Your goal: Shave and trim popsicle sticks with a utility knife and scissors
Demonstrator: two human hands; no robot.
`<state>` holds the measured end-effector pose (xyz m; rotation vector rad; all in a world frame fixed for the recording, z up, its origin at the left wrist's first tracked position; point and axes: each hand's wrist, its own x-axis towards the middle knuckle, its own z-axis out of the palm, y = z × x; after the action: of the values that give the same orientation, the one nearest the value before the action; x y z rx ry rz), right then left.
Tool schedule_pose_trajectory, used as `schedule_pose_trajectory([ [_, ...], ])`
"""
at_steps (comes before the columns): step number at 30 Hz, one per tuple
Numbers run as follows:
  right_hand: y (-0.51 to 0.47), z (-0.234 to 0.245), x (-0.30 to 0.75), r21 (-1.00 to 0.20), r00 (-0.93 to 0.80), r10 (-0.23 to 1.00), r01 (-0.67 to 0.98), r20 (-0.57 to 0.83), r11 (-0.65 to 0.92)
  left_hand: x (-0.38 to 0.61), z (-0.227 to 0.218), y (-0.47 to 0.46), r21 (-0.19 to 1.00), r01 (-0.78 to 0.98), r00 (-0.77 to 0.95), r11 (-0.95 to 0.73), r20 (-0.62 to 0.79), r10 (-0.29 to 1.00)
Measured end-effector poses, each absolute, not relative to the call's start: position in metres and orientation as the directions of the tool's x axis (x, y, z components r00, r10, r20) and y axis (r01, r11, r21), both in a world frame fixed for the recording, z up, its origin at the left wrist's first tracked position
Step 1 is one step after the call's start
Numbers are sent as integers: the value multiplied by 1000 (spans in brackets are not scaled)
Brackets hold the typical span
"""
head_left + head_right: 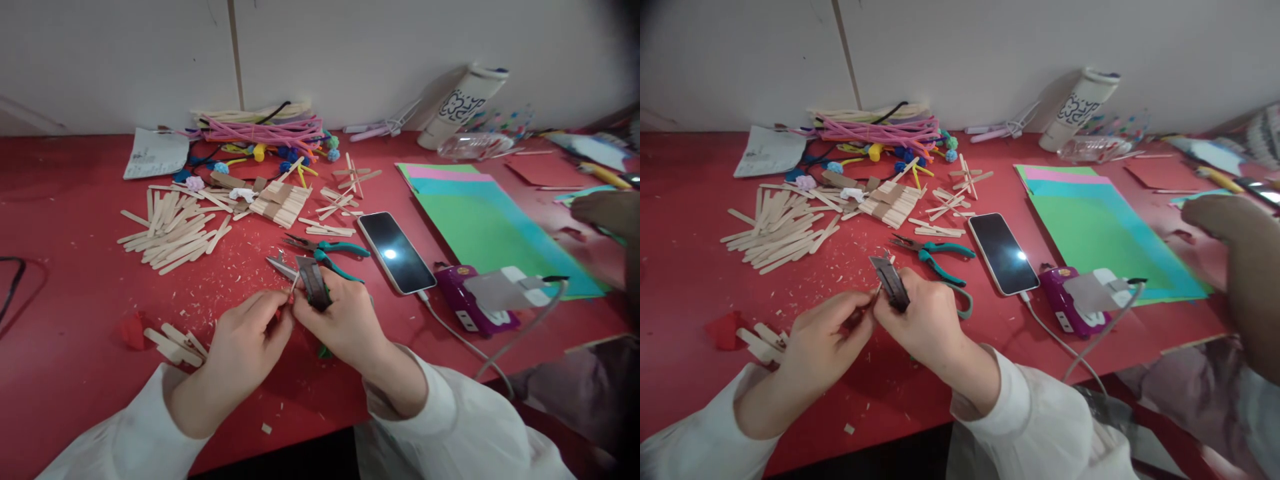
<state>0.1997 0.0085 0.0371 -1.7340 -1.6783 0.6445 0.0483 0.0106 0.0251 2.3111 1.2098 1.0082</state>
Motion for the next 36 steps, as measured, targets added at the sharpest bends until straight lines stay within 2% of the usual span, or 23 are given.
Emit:
schedule_pose_trajectory([
  [9,11,41,202,-916,30,999,402,18,5,48,28,13,675,563,356,-476,322,877],
  [14,14,44,207,-975,-42,995,205,-95,-84,44,25,21,863,458,232,-213,115,966],
  [17,15,44,208,-975,-87,990,204,-108,-89,43,26,25,946,319,185,-50,-11,983],
  [20,16,42,206,-970,-46,992,219,-116,-104,44,27,25,970,243,182,-3,-42,982],
  [24,15,40,202,-967,20,991,217,-134,-135,46,27,21,966,255,197,-42,-9,980],
  [27,16,40,202,-957,44,992,261,-118,-126,48,27,19,930,337,224,-148,74,972],
  [32,17,36,203,-926,64,997,377,39,12,49,26,17,762,515,284,-393,281,917],
  [36,17,33,204,-880,73,996,474,55,14,49,21,15,608,600,354,-519,381,854],
])
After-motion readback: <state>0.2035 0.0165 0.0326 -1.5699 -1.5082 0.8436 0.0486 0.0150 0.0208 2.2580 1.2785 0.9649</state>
